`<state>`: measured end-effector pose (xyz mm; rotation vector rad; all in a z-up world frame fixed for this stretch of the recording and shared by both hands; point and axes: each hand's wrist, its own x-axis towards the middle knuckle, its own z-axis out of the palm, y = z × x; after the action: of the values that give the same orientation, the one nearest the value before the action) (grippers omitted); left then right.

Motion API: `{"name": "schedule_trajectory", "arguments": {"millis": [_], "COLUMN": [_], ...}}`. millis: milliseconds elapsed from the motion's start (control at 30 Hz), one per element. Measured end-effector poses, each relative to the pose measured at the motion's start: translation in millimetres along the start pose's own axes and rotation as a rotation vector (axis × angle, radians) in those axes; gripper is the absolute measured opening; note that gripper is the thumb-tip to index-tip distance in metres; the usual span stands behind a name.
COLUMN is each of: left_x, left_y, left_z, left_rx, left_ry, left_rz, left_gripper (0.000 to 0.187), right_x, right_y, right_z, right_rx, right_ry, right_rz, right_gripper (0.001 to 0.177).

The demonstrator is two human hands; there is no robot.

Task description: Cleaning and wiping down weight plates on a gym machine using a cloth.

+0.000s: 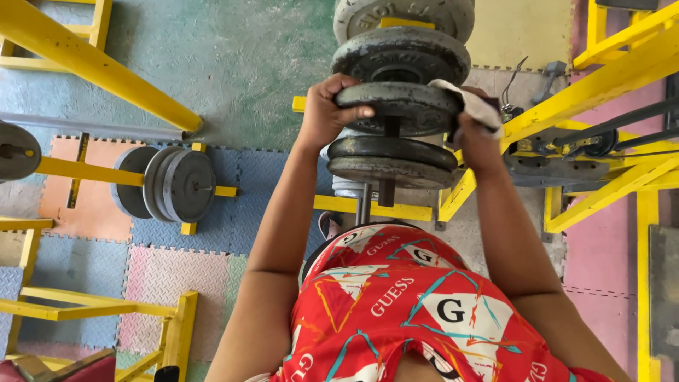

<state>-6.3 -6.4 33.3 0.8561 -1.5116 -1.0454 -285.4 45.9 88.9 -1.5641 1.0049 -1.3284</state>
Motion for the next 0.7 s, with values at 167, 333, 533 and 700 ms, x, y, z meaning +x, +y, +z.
{"name": "schedule_trajectory", "arguments": {"millis": [167, 333, 533, 700], "left_x": [-4.2, 0.6, -4.1, -8.3], "left_y": [-4.0, 6.0, 7.0, -6.8], "left_z": [-4.4, -4.2, 0.5, -1.3], "left_rx": [-0.069, -0.039, 0.078, -0.089], "left_ry": [-0.069, -0.084, -0.011, -0.024], "left_rz": [0.033, 0.042, 0.117, -0.097], "left_gripper": [0.042, 0.041, 0.044, 0.044], "right_x": [26.4, 70.6, 70.7, 29.7], "right_y": [9.7, -84.6, -49.9, 13.2], "right_z": [-27.4, 49.2, 33.0, -18.6], "right_rx": [-0.119, -0.65, -0.727, 0.032], "right_ry": [-0.174, -0.473, -0.496, -0.35], "right_rz": [0.109, -0.304, -0.334, -0.069], "right_gripper": [0.034, 0.051, 0.052, 0.057]}}
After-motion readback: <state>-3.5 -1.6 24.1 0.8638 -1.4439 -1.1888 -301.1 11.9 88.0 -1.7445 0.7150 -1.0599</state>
